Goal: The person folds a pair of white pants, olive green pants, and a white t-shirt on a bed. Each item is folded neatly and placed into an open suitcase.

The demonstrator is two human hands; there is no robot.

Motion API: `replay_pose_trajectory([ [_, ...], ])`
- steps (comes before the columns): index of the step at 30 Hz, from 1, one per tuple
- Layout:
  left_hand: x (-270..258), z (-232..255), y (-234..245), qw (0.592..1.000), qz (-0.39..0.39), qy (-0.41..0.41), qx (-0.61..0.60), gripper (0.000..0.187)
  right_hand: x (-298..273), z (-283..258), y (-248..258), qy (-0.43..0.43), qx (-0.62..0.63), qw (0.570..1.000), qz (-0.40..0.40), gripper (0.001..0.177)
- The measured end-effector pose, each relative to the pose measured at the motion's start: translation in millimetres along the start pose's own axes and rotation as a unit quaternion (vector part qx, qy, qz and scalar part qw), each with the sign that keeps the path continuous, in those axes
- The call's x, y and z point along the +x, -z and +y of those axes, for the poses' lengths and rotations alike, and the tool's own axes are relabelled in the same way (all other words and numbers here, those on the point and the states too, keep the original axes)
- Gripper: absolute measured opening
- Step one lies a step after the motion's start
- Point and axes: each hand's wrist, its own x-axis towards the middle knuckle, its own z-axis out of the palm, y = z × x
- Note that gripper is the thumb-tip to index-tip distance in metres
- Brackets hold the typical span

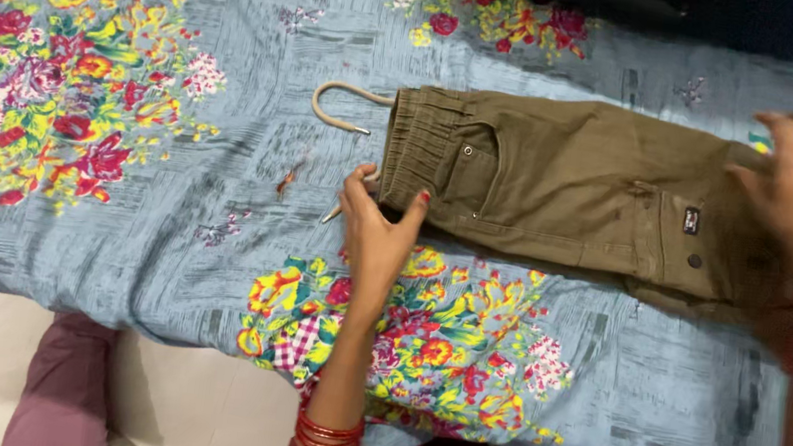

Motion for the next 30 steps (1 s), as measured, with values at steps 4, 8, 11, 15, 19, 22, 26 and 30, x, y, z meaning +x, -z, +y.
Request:
replay_pose_trajectory([
  [4, 23, 20, -2, 0.950, 0.099, -0.189, 0.229, 0.062, 7, -69, 3, 0.129, 0.074, 0.982, 0.116, 0.047],
  [8, 49, 36, -36, 0.890, -0.012, -0.346, 0.298, 0.056, 21, -161, -21, 0.157, 0.151, 0.974, 0.053, 0.062],
  [11, 60, 28, -48, 0.864, -0.045, -0.341, 0.368, 0.073, 27, -188, -36, 0.147, 0.129, 0.980, 0.038, 0.070],
  [15, 68, 9, -50, 0.867, -0.074, -0.334, 0.363, 0.077, 33, -197, -42, 0.139, 0.133, 0.981, 0.037, 0.074],
  [19, 72, -6, -56, 0.863, -0.040, -0.373, 0.338, 0.079, 34, -207, -22, 0.144, 0.149, 0.975, 0.076, 0.068],
  [22, 68, -13, -62, 0.847, -0.029, -0.406, 0.342, 0.079, 41, -228, 4, 0.170, 0.220, 0.948, 0.155, 0.050],
  [26, 40, -16, -77, 0.805, -0.036, -0.505, 0.309, 0.066, 80, -279, 27, 0.326, 0.284, 0.897, 0.088, 0.033],
  [30, 27, -24, -93, 0.815, -0.274, -0.450, 0.241, 0.055, 128, -335, 6, 0.345, 0.103, 0.929, -0.082, 0.032],
])
